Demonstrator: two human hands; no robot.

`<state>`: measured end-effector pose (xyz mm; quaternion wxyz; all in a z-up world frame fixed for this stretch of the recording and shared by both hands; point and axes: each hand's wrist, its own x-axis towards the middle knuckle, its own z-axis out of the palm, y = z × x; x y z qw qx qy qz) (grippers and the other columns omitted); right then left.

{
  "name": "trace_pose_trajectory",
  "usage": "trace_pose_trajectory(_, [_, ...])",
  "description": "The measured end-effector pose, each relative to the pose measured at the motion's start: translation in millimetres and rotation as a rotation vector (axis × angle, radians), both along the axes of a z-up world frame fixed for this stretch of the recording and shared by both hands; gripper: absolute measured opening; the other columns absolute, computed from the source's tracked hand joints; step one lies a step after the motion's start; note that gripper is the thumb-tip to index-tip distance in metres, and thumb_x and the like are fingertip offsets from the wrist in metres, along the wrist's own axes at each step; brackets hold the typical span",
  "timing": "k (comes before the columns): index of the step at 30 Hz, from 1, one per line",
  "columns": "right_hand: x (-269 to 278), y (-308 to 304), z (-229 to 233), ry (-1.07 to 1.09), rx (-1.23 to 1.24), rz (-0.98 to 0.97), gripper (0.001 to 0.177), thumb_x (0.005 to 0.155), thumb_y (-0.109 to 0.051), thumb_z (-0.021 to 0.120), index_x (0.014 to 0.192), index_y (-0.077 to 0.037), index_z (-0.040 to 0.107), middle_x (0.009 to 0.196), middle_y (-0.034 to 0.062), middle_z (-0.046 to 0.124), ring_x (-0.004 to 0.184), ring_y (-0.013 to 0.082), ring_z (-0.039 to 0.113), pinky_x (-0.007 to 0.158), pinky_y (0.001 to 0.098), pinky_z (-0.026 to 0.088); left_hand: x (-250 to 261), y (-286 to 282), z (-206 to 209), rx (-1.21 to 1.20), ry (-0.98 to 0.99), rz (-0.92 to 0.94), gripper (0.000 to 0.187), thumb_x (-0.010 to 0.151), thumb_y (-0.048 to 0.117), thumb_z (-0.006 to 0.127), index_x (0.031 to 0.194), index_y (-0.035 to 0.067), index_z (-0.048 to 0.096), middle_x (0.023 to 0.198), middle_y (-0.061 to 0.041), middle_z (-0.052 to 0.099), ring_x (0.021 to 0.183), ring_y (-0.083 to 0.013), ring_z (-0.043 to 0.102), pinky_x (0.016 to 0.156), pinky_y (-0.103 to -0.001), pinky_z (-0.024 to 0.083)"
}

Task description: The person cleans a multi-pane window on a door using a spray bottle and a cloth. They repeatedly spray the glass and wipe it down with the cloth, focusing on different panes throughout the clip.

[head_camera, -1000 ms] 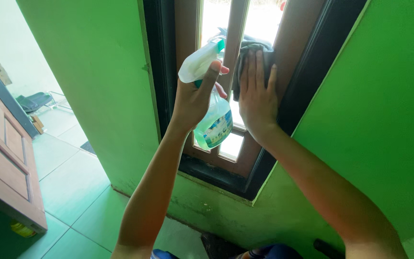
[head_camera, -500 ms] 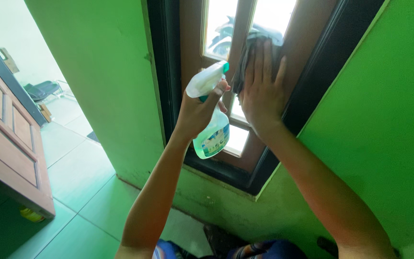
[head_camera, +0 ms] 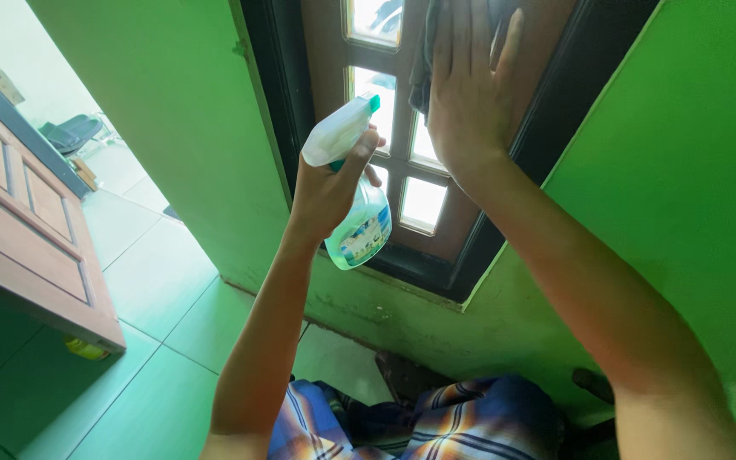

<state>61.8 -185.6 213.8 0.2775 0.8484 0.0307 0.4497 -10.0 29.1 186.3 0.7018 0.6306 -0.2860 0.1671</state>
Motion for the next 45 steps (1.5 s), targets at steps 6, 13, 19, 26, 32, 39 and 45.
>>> trace_pose_trajectory(6, [-16, 10, -38, 0.073, 0.032, -0.055, 0.086, 0.098, -0.040, 0.059, 0.167, -0.001, 0.024, 0.173, 0.0225, 0.013, 0.160, 0.0357, 0.007, 0.122, 0.0626, 0.006, -8, -7, 0, -0.063, -0.019, -0.110, 0.029, 0.105, 0.020, 0.064, 0.121, -0.005, 0.067, 0.107, -0.012, 0.074, 0.072, -0.0150, 0.070, 0.066, -0.030, 0.060])
trace_pose_trajectory(13, [-29, 8, -32, 0.198, -0.024, -0.019, 0.089, 0.097, -0.043, 0.058, 0.165, 0.001, 0.019, 0.172, 0.0229, 0.010, 0.160, 0.0342, 0.003, 0.123, 0.0635, 0.005, -11, -7, 4, -0.048, -0.009, -0.100, 0.034, 0.102, 0.021, 0.064, 0.124, -0.005, 0.065, 0.103, -0.013, 0.073, 0.071, -0.0147, 0.069, 0.064, -0.031, 0.059])
trace_pose_trajectory(19, [-11, 12, 40, -0.016, 0.088, 0.063, 0.096, 0.092, -0.038, 0.066, 0.170, -0.002, 0.022, 0.174, 0.0216, 0.011, 0.159, 0.0348, 0.003, 0.121, 0.0665, 0.006, -5, -13, 1, 0.002, 0.059, -0.019, 0.035, 0.101, 0.023, 0.063, 0.123, -0.003, 0.064, 0.100, -0.013, 0.075, 0.066, -0.0148, 0.071, 0.060, -0.031, 0.061])
trace_pose_trajectory(26, [-36, 18, -73, 0.129, -0.014, -0.080, 0.070, 0.097, -0.038, 0.054, 0.158, -0.008, 0.040, 0.170, 0.0192, 0.017, 0.158, 0.0329, 0.009, 0.119, 0.0652, 0.011, -15, -5, -5, -0.040, 0.025, -0.081, 0.035, 0.102, 0.019, 0.063, 0.128, -0.004, 0.063, 0.105, -0.012, 0.074, 0.069, -0.0150, 0.069, 0.064, -0.031, 0.059])
trace_pose_trajectory(32, [-55, 8, -90, 0.068, -0.356, -0.133, 0.060, 0.106, -0.035, 0.049, 0.158, -0.005, 0.045, 0.167, 0.0212, 0.031, 0.155, 0.0374, 0.024, 0.124, 0.0589, 0.005, -23, 2, -7, -0.003, 0.039, -0.053, 0.036, 0.101, 0.020, 0.063, 0.130, -0.001, 0.063, 0.104, -0.009, 0.075, 0.068, -0.0139, 0.070, 0.061, -0.029, 0.058])
trace_pose_trajectory(39, [-3, -7, 47, -0.161, -0.048, 0.035, 0.070, 0.104, -0.032, 0.060, 0.167, -0.008, 0.042, 0.173, 0.0180, 0.023, 0.164, 0.0312, 0.014, 0.124, 0.0667, 0.003, -24, -4, -4, -0.004, 0.030, -0.020, 0.035, 0.101, 0.027, 0.066, 0.124, 0.000, 0.067, 0.100, -0.011, 0.076, 0.066, -0.0151, 0.071, 0.059, -0.030, 0.058])
trace_pose_trajectory(45, [-25, 6, -28, -0.082, -0.159, -0.144, 0.070, 0.093, -0.025, 0.067, 0.158, -0.006, 0.047, 0.166, 0.0238, 0.031, 0.155, 0.0369, 0.027, 0.121, 0.0585, 0.019, -24, -9, -12, -0.034, 0.010, -0.056, 0.033, 0.103, 0.028, 0.065, 0.119, -0.001, 0.069, 0.106, -0.010, 0.075, 0.070, -0.0147, 0.072, 0.062, -0.031, 0.062])
